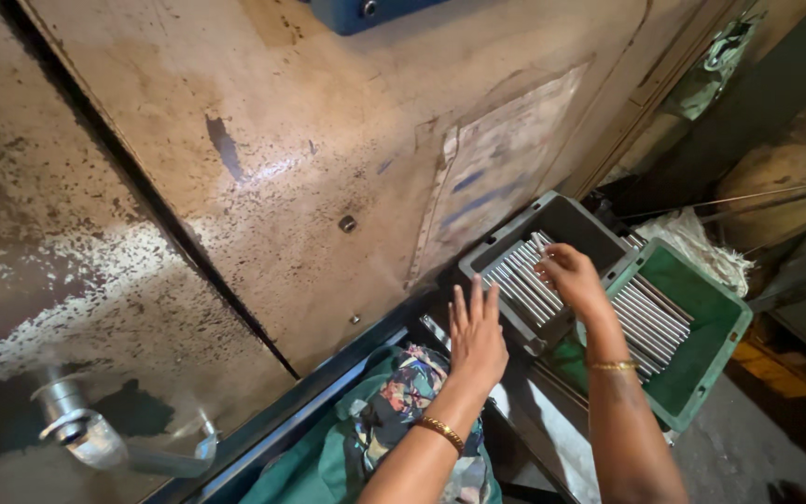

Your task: The person uses a metal rod to scrape a dirty area on a large metal panel. They open a nearby door to access the interior, then retrieve a cloth to wipe the rod and the panel surface. The person repeats the scraping and wiping actions on the same localized spot.

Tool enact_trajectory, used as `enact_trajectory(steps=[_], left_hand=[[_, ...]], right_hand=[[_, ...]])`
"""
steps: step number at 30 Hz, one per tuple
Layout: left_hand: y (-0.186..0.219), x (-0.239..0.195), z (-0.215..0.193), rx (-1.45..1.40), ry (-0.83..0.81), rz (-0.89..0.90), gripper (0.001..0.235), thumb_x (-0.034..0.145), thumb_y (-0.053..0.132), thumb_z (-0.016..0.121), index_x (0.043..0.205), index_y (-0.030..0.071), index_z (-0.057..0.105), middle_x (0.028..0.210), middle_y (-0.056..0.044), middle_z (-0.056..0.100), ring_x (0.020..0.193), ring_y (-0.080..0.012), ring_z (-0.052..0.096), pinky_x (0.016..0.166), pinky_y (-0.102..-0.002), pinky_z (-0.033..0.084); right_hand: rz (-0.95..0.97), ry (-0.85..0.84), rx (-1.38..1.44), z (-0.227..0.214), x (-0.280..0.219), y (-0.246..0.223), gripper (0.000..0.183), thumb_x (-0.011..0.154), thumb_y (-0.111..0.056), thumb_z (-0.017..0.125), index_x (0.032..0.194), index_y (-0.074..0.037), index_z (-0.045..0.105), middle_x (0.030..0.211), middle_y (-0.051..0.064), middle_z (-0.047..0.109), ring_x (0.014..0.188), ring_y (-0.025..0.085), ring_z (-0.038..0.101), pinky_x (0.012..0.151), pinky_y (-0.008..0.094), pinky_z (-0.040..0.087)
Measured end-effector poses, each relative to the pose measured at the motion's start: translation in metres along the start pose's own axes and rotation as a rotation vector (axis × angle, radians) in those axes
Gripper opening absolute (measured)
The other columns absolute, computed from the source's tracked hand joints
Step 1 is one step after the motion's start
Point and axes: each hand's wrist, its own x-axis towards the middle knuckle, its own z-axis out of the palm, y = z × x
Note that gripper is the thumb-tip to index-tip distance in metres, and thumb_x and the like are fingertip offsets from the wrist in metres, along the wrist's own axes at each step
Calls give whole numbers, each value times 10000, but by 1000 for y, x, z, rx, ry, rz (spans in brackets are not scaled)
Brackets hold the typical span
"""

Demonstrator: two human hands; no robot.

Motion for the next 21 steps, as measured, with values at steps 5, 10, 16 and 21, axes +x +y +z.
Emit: enact_trajectory(steps=[5,10,16,21], left_hand=[[-2,-3,4,44,-109,64,733,894,74,611,1572,83,332,1691,-149,163,1551,-438,94,1244,-532,69],[-4,-1,9,87,-171,53,837,810,-2,602,1586,79,298,1700,-158,134,1567,-417,72,1256,-524,39],[-1,2,10,109,-196,43,906,785,-25,604,1609,113,253,1711,-145,87,1554,-429,36,1240,-534,33],[-2,0,9,83,-208,45,911,779,-35,607,1604,108,249,1706,-152,76,1549,-456,23,1236,-543,25]], right_hand=[[44,12,-274,-4,25,21,319,869,-94,720,1174,-15,674,922,108,748,781,160,675,678,314,538],[-88,65,-482,-23,53,23,339,832,-102,769,1156,-27,700,1021,156,772,929,223,734,809,360,560],[123,12,-931,-9,60,20,304,880,-149,635,1166,-159,734,1124,194,728,1074,387,682,897,487,542],[125,-37,-935,-8,58,36,342,899,-142,563,1155,-209,779,1113,213,727,1089,405,692,940,487,548]])
